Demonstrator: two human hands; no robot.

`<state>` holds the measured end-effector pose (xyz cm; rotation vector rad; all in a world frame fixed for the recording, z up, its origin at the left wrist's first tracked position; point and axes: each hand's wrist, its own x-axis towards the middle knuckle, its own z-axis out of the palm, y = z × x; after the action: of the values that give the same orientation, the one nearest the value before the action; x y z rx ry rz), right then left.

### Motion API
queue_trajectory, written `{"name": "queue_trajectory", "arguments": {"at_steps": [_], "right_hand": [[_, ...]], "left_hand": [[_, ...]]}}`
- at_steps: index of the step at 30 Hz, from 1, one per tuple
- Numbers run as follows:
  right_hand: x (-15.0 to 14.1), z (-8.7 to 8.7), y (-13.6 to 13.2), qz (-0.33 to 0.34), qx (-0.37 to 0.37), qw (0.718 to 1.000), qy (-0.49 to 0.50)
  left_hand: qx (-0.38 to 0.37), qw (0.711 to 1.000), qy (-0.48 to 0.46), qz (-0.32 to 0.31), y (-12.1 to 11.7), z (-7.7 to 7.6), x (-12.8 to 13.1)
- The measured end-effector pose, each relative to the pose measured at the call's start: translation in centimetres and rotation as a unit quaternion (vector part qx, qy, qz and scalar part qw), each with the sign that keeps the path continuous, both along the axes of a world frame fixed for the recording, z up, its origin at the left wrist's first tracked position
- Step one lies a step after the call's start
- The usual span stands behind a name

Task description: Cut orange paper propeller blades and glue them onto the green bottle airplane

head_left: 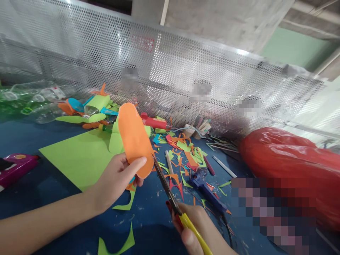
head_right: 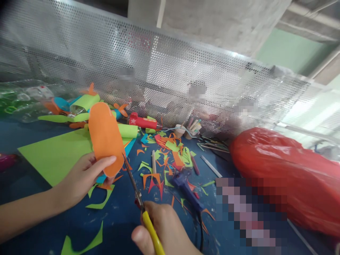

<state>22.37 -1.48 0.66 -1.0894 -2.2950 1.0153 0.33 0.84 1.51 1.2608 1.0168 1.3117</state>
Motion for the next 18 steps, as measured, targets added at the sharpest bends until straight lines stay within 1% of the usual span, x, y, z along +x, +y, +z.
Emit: {"name": "queue_trajectory", "arguments": {"at_steps": [6,12,18], "right_hand": [[0.08,0.12,-0.03,0.000,0.003,1.000,-0.006],[0.02,0.16,-0.01,-0.001,-0.005,1.000,-0.015],[-0.06,0.10,-0.06,-0.008,0.008,1.000,-0.015]], "left_hand": [[0.004,1.000,0.008,0.005,0.26,0.04,0.05],[-0.013,1.000,0.000,0.004,0.03,0.26,0.15],[-0.021,1.000,-0.010,0.000,-0.18,0.21,0.19]]}}
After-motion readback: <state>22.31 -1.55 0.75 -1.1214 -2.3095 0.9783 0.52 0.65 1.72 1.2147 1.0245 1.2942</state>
